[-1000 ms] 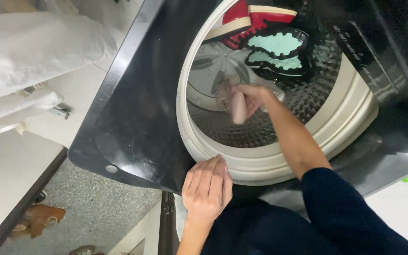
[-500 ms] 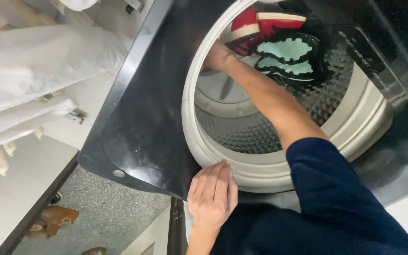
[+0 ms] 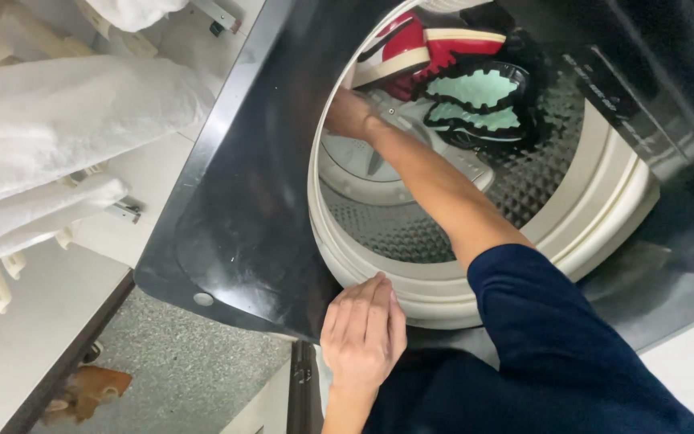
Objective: Load multiple pairs of shoes from a laundry basin into a top-loading washing machine.
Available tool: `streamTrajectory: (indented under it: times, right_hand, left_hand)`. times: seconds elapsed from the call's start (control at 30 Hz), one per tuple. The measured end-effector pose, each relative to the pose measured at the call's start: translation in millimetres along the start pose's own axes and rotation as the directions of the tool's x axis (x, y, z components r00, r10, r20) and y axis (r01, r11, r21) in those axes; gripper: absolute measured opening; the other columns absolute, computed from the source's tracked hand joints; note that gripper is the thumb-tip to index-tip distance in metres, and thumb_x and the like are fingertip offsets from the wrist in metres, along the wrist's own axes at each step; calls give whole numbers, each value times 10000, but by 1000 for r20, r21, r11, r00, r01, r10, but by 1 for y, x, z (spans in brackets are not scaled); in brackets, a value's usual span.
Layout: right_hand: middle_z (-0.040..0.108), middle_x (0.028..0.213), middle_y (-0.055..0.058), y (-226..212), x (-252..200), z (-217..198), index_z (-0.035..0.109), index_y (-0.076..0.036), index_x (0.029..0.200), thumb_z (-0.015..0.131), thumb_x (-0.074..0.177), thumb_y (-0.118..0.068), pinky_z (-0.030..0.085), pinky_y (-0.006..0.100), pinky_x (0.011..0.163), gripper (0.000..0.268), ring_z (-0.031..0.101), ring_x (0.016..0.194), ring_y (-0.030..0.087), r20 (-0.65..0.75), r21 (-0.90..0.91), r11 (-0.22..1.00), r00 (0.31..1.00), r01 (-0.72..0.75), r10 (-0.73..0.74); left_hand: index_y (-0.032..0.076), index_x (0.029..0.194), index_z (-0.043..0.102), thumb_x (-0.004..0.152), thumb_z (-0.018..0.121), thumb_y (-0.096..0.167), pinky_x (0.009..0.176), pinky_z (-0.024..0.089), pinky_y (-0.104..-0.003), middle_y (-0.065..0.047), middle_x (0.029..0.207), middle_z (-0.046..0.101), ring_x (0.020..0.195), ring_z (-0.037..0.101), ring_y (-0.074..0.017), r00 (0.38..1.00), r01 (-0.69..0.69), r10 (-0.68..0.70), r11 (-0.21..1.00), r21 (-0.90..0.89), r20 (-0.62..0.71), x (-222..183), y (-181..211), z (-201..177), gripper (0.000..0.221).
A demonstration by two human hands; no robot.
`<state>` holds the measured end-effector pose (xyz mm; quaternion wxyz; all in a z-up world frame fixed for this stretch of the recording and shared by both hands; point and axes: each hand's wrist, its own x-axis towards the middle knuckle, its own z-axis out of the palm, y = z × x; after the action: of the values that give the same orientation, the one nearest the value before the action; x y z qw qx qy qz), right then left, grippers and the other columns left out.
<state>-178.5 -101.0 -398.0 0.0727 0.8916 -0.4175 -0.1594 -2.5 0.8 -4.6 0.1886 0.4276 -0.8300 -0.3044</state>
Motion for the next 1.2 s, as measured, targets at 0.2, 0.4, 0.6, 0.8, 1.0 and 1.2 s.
streamTrajectory:
  times: [0.2,0.4,0.6,0.8,1.0,1.2]
  right_hand:
    - [692,1319,106,-16,-18,-18,755,-69,1233,532,999,-313,392,564,1073,405,596,1268,341,113,-121,972,975,202,-189]
    - [763,1062,185,-61,-21,45,780,7,1133,560,1059,-202,576,624,840,312,709,993,399,295,124,953,907,275,-300]
    - [622,1387,188,-67,19,109,675,-78,1285,570,835,-420,365,585,1104,575,529,1330,411,227,438,786,900,-436,372]
    - [529,1566,221,-25,-7,27,598,-7,1480,522,1098,-300,291,537,1259,487,415,1486,371,363,555,749,915,-363,175]
    - [453,1457,242,1,-102,-92,546,32,1433,731,889,-133,316,524,1193,597,401,1369,434,264,621,461,723,-634,639]
    - [567,1377,158,-8,-158,-297,525,10,1431,716,1048,-48,536,347,1043,433,624,1249,255,219,927,66,675,-370,704]
  left_hand:
    - [-2,1048,699,869,740,11,897,565,-371,-98,1071,735,940,710,-252,1000,-12,12,1000,3,-22,-1,-6,0,185]
    - [-3,1043,698,862,739,20,901,565,-374,-105,1072,734,944,711,-256,1000,1,-1,1000,-11,-23,-4,-8,1,187]
    - [-16,1044,703,866,742,16,894,569,-368,-118,1068,733,947,713,-259,1000,7,-7,1000,-30,-10,-3,-10,0,185]
    - [-13,1031,708,849,743,24,882,570,-370,-124,1059,739,936,716,-269,1000,-9,8,999,-46,-27,-4,-8,-1,189]
    - [-20,1017,709,869,737,18,884,590,-376,-124,1053,732,929,723,-269,983,-76,44,981,-176,-180,-9,-11,0,155]
    - [-7,1001,712,865,743,43,789,580,-406,-110,950,672,809,672,-275,837,-210,-30,904,-372,-546,-67,-68,-3,148]
